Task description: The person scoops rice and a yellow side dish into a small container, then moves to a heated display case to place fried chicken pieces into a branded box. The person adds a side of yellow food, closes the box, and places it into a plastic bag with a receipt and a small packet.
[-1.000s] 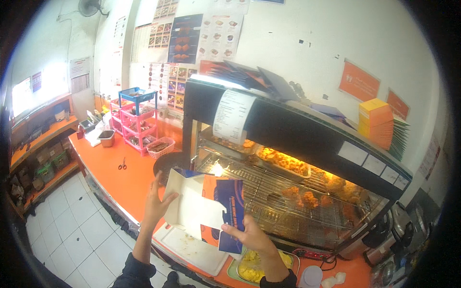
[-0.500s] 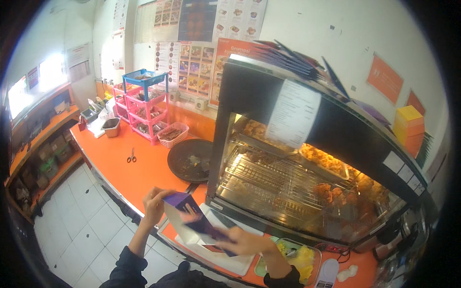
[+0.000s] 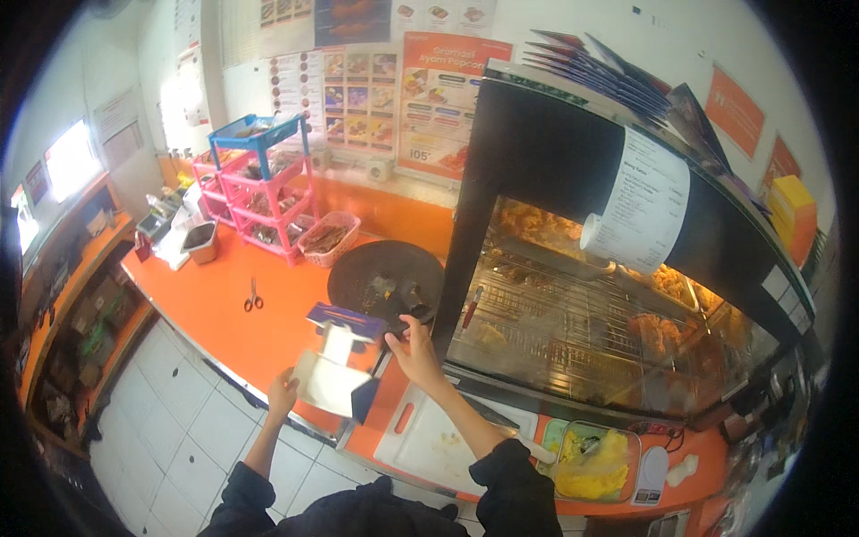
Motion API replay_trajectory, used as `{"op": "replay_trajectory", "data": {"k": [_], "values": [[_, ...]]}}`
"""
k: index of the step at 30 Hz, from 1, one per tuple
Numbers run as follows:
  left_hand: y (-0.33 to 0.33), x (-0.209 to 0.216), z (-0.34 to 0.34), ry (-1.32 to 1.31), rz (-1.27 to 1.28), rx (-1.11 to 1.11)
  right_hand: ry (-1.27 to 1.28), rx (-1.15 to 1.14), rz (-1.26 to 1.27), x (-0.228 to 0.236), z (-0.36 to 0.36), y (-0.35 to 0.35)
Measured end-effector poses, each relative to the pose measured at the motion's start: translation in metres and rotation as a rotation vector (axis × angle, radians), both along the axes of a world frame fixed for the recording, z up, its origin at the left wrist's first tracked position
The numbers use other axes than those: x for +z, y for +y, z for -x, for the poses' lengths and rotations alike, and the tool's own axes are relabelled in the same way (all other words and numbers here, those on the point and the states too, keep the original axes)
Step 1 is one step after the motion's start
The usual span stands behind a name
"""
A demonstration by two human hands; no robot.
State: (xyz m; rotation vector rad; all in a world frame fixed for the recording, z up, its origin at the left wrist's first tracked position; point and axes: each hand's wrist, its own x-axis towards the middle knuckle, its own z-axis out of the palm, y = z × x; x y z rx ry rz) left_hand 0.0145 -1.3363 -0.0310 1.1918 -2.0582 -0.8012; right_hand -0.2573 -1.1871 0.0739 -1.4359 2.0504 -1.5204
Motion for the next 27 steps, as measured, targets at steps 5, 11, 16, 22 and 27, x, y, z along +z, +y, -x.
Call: {"op": "replay_trajectory", "data": {"k": [5,11,16,22,27], "values": [[-0.033,-0.027,0.030,-0.184,-0.026,0.021,0.048,0.142,-0.030,0.031,-0.022,0.045],[0.039,0.072,0.085,-0.113,0.326,-0.248,0.082,0.091,-0.154,0.058,-0.031,0.142],[0.167,0.168,0.110,-0.041,-0.231,-1.736,0.129,0.287,-0.033,0.105,-0.050,0.193],[0.193,0.259,0.160,-0.047,0.229,-1.772,-0.826,0.517,-0.063,0.088,0.026,0.302],[0.193,0.355,0.186,0.234,0.860,-1.104,0.362,-0.403,-0.902,0.074,0.060,0.408]]}}
